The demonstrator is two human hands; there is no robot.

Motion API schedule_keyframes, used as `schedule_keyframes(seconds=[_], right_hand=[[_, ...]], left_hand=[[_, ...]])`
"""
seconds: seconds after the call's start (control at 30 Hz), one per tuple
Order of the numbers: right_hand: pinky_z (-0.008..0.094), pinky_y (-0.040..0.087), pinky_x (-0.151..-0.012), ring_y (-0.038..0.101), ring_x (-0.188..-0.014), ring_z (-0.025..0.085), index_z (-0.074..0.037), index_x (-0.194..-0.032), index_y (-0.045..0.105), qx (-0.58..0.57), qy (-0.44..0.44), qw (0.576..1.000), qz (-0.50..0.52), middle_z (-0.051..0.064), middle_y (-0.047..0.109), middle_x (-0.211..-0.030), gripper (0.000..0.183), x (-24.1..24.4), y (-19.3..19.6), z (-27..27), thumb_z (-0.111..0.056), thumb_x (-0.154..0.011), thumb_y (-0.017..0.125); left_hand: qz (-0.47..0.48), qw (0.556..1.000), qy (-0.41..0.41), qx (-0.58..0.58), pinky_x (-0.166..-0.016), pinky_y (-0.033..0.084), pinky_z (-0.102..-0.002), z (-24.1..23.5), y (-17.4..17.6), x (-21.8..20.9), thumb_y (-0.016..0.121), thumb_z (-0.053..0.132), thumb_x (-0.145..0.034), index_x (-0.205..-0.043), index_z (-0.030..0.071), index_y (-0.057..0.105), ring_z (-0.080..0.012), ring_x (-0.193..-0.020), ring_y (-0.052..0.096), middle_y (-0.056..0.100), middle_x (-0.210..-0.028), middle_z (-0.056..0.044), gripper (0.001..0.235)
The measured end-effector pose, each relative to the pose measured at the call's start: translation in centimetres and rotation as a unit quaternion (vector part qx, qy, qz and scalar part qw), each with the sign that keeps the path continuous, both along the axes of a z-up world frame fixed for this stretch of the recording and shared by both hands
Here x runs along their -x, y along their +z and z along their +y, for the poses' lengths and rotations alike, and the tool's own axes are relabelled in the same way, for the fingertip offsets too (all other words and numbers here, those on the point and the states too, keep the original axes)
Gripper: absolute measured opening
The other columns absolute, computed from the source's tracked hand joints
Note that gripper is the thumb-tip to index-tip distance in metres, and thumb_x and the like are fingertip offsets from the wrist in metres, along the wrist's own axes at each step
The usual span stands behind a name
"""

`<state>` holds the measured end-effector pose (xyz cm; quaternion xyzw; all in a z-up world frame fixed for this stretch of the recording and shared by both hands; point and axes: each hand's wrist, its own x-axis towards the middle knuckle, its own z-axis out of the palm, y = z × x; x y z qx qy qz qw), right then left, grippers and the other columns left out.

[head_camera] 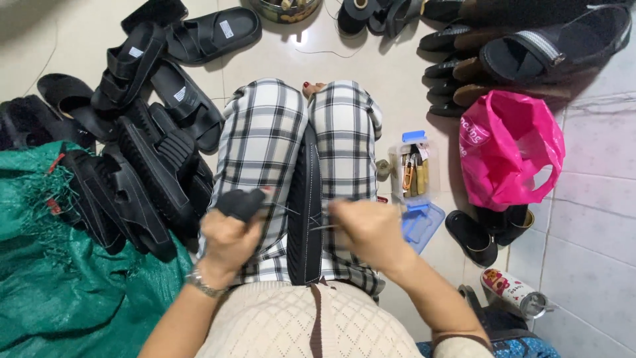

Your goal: The person sits on the floor and sews a black sandal using a needle and thread. They repeatedly insert the needle into the sandal strap and pull the thread through to stitch it.

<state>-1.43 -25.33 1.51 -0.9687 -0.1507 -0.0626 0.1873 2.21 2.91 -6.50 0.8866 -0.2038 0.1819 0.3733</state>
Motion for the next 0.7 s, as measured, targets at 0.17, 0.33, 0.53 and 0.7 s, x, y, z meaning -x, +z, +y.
schedule_keyframes(seconds=[0.17, 0.33, 0.53, 0.7], right_hand=[[0.033, 0.035, -0.057, 0.045, -0.061, 0.018, 0.000, -0.102, 0.083, 0.017, -0.293, 0.933, -0.208, 0.011, 0.071, -0.088, 0.009, 2.8, 4.2, -11.3, 0.008, -0.097, 0.083], [0.055, 0.049, -0.107, 0.059, -0.119, 0.048, 0.017, -0.130, 0.065, 0.051, -0.301, 0.929, -0.207, 0.031, 0.060, -0.131, 0.049, 3.4, 6.5, -11.5, 0.027, -0.082, 0.057], [0.053, 0.056, -0.062, 0.072, -0.069, 0.043, 0.003, -0.109, 0.073, -0.250, -0.023, 0.947, 0.198, 0.023, 0.074, -0.076, 0.037, -0.6, 3.4, -0.7, -0.011, -0.076, 0.082], [0.031, 0.047, -0.050, 0.056, -0.048, 0.020, -0.007, -0.083, 0.078, -0.475, -0.011, 0.844, 0.250, 0.010, 0.060, -0.059, 0.008, -0.5, 2.1, -0.5, -0.014, -0.085, 0.076]], left_hand=[[-0.140, 0.960, 0.110, -0.214, -0.058, 0.046, -0.038, 9.3, 3.1, -5.5, 0.079, -0.008, -0.091, -0.089, 0.000, 0.074, -0.0253, -0.057, 0.050, 0.068, -0.081, -0.011, 0.010], [0.038, 0.919, 0.124, -0.371, -0.084, 0.043, -0.044, 8.8, 5.8, -5.0, 0.078, 0.019, -0.084, -0.106, 0.012, 0.081, -0.0337, -0.094, 0.053, 0.073, -0.132, -0.013, 0.023], [0.325, 0.929, -0.167, -0.050, -0.048, 0.049, -0.043, -0.7, 6.1, -0.3, 0.073, 0.041, -0.090, -0.084, 0.006, 0.075, -0.0363, -0.054, 0.068, 0.068, -0.059, -0.017, 0.036], [0.606, 0.713, -0.298, 0.187, -0.040, 0.038, -0.027, 0.6, 7.0, -0.7, 0.066, 0.022, -0.093, -0.105, 0.003, 0.074, -0.0126, -0.038, 0.047, 0.062, -0.044, -0.006, 0.024]])
